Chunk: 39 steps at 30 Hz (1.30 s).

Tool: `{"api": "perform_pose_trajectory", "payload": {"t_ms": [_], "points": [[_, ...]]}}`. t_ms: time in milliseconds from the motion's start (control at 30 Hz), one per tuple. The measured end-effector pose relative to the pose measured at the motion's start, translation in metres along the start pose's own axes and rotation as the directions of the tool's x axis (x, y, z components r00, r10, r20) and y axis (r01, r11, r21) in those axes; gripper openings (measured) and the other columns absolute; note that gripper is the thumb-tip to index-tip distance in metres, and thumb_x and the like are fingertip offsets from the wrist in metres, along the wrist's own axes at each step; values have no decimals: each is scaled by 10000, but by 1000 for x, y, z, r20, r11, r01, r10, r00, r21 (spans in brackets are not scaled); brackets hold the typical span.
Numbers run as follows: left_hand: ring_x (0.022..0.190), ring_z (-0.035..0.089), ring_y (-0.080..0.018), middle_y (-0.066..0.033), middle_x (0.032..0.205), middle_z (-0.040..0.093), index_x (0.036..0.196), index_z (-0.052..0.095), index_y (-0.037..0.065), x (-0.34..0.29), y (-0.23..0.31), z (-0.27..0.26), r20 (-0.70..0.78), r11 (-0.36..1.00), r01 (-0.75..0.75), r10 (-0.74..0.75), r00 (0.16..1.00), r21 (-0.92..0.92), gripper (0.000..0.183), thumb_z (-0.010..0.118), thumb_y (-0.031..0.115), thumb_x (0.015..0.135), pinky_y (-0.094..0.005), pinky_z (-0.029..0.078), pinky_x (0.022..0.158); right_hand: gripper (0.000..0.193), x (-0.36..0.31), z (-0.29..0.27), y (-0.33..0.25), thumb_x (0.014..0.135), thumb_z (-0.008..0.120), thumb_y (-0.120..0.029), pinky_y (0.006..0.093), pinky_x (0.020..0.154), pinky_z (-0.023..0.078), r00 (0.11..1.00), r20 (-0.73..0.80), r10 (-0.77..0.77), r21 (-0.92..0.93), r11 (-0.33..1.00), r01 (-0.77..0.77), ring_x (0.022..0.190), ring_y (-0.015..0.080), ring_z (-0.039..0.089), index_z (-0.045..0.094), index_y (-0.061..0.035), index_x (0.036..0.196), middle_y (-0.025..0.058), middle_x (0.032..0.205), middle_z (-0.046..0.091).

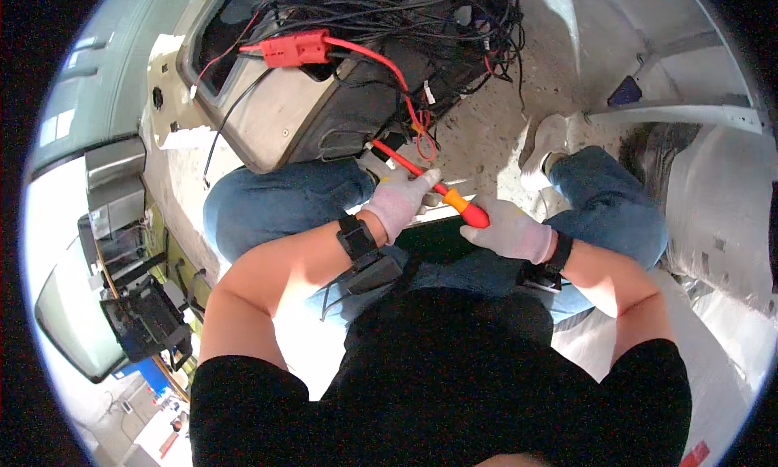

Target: Using a screwdriver and hands to organize and connect cables inside an electromechanical machine cabinet.

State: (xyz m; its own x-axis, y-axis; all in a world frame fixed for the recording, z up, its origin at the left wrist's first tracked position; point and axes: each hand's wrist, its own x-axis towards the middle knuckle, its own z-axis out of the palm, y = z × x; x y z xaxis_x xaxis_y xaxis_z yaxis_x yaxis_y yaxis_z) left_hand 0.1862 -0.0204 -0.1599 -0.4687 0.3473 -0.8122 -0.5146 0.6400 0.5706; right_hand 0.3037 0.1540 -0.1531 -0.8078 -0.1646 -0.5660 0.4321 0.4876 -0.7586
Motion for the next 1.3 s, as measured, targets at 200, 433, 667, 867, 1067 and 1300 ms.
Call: {"api": "perform_pose_trajectory", "payload": {"t_ms": [200,433,667,867,1067,1300], "points": [[662,574,-86,-43,886,616,1016,559,39,-5,4,3,-22,993,29,-32,999,-117,262,528,270,897,-195,432,505,375,0,1,-6,769,622,-331,373,631,445,1000,-5,-3,107,994,3,676,310,581,564,9,918,175,712,584],[674,558,-107,-53,915,598,1117,463,44,-8,7,2,50,975,33,-22,998,-218,287,518,225,902,-208,433,524,318,6,0,9,793,609,-336,286,427,377,965,246,92,430,882,-194,437,127,482,555,-23,781,35,560,525],[678,559,-113,-49,928,578,1110,473,38,-3,-3,-1,21,974,24,-19,1000,-227,292,540,220,893,-209,432,517,343,20,4,17,805,596,-367,245,353,329,900,434,45,588,743,-320,376,107,429,540,-37,729,18,540,491],[668,561,-109,-42,919,584,1120,488,28,2,-10,-6,25,980,17,-12,1000,-198,319,545,243,892,-209,439,517,337,16,12,11,763,599,-358,263,347,379,941,306,145,408,873,-267,385,123,476,563,-30,831,33,587,532],[676,565,-107,-33,909,591,1104,511,26,2,-9,-6,12,985,22,-20,1000,-170,317,549,255,889,-208,440,518,414,16,22,13,734,615,-374,305,425,441,965,193,177,413,878,-243,438,182,551,585,21,853,95,593,575],[677,560,-105,-28,892,584,1095,509,35,7,-5,-6,6,983,29,-28,1000,-179,289,535,244,897,-206,438,528,430,26,25,24,671,626,-366,389,676,480,983,-138,119,118,988,-103,727,320,625,630,-36,945,181,775,636]]}}
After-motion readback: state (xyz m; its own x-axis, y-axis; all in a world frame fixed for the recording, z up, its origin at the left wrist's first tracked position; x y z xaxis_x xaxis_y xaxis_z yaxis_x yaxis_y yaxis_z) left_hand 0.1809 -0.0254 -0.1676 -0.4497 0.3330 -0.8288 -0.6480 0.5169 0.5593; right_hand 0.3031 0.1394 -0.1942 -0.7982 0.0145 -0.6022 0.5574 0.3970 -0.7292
